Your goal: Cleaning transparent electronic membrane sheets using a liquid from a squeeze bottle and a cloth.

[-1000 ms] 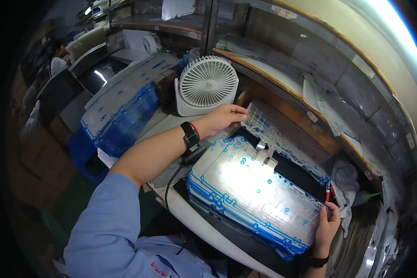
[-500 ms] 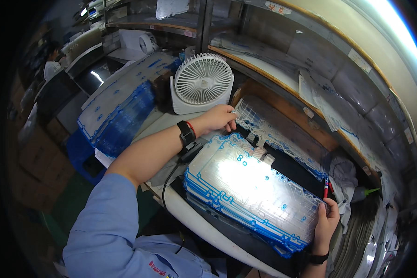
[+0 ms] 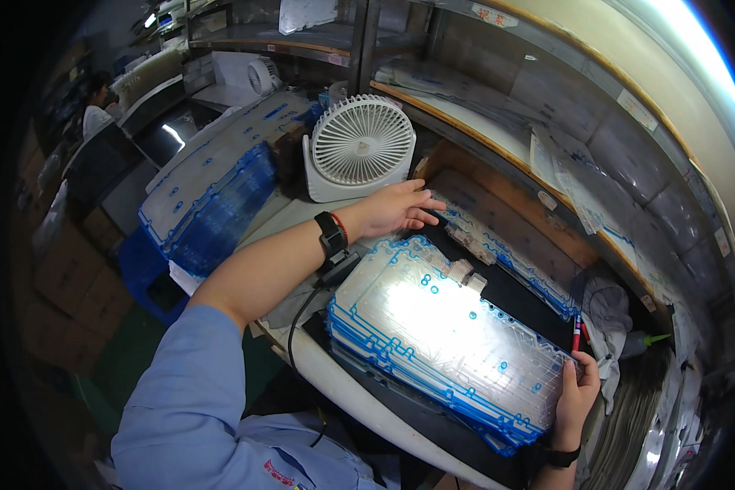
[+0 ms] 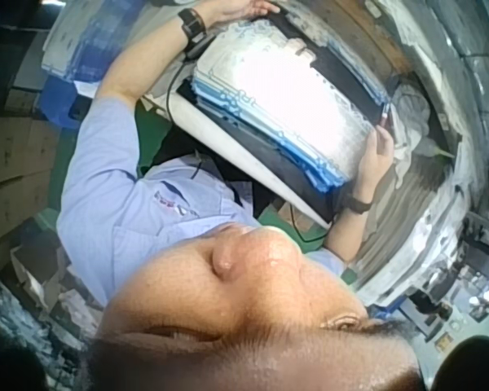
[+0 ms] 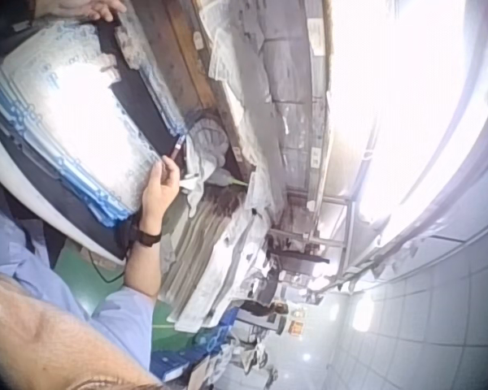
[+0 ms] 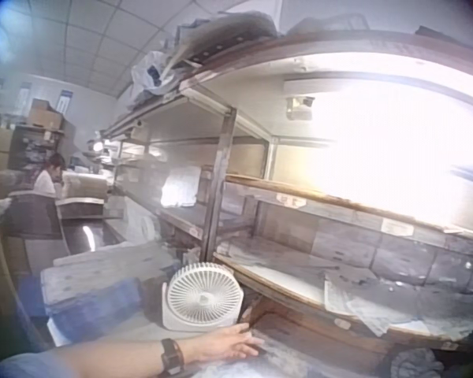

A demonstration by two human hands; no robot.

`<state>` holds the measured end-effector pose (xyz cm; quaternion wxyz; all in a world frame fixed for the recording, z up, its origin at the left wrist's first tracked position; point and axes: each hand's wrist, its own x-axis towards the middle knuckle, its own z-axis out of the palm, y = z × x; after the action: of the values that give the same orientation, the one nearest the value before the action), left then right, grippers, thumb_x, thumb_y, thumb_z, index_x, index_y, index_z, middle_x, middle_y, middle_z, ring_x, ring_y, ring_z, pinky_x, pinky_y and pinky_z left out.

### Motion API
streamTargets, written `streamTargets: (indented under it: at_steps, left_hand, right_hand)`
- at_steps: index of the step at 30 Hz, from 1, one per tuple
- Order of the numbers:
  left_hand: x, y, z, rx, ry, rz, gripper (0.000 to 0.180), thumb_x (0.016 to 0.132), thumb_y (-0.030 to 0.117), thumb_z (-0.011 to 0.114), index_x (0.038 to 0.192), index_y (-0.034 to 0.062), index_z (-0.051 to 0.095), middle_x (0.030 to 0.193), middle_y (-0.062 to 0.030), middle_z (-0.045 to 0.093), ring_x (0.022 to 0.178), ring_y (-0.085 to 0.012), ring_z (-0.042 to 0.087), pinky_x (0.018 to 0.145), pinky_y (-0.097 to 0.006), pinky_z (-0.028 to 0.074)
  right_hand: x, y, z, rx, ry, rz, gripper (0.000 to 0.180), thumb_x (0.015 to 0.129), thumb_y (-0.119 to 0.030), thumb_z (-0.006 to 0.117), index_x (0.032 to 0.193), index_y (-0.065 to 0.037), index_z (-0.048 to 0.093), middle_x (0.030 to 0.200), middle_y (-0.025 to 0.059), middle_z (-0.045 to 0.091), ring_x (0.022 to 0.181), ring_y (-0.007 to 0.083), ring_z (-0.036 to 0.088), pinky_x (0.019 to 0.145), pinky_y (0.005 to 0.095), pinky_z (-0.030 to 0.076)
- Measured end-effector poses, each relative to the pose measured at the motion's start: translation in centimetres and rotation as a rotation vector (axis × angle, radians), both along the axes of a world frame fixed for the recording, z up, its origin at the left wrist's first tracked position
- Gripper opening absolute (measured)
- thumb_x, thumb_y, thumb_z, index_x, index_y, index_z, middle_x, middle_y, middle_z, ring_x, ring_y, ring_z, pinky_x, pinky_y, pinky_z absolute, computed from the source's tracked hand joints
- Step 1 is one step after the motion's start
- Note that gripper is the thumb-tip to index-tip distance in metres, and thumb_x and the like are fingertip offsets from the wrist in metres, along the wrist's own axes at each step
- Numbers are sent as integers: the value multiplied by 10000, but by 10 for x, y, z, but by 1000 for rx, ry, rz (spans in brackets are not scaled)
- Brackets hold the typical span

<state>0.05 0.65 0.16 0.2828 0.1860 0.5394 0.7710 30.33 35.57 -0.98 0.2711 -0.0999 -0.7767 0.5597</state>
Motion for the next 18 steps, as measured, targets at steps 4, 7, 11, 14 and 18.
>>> streamTargets:
  at_steps: [4,7,11,14,18]
  left_hand:
    - [-3,-4,0,29,-24,-160,462,1030,277,364,1382,-21,332,1194,-174,602,902,-162,649,742,-254,520]
    - [5,-1,8,-54,-11,-298,392,1033,288,347,1245,-10,489,1047,-119,668,846,-135,661,706,-256,527]
    - [17,-3,22,-487,454,-323,238,984,199,488,1083,16,602,937,-59,678,689,-55,595,617,-198,482]
    - [23,0,19,-332,317,-173,159,955,140,540,1019,17,616,908,-49,675,633,-39,547,583,-181,450]
    - [10,-3,5,-179,230,-94,167,964,133,528,1060,13,595,904,-37,659,638,-48,555,592,-186,465]
  right_hand:
    - [2,-3,4,-47,63,-66,154,916,-43,577,1061,8,566,903,-4,548,795,49,486,731,181,383]
    - [1,0,3,-89,127,-196,168,928,-46,563,1088,6,553,946,14,557,832,61,506,755,191,400]
    - [-3,1,3,-74,114,-219,196,941,-61,552,1123,11,535,982,28,562,864,69,521,773,199,409]
    - [-5,-4,7,-149,148,-204,217,952,-77,541,1149,13,527,976,21,577,856,59,531,775,190,409]
    - [-3,4,4,-316,149,-135,198,964,-94,523,1134,6,538,889,-16,568,775,40,500,713,179,390]
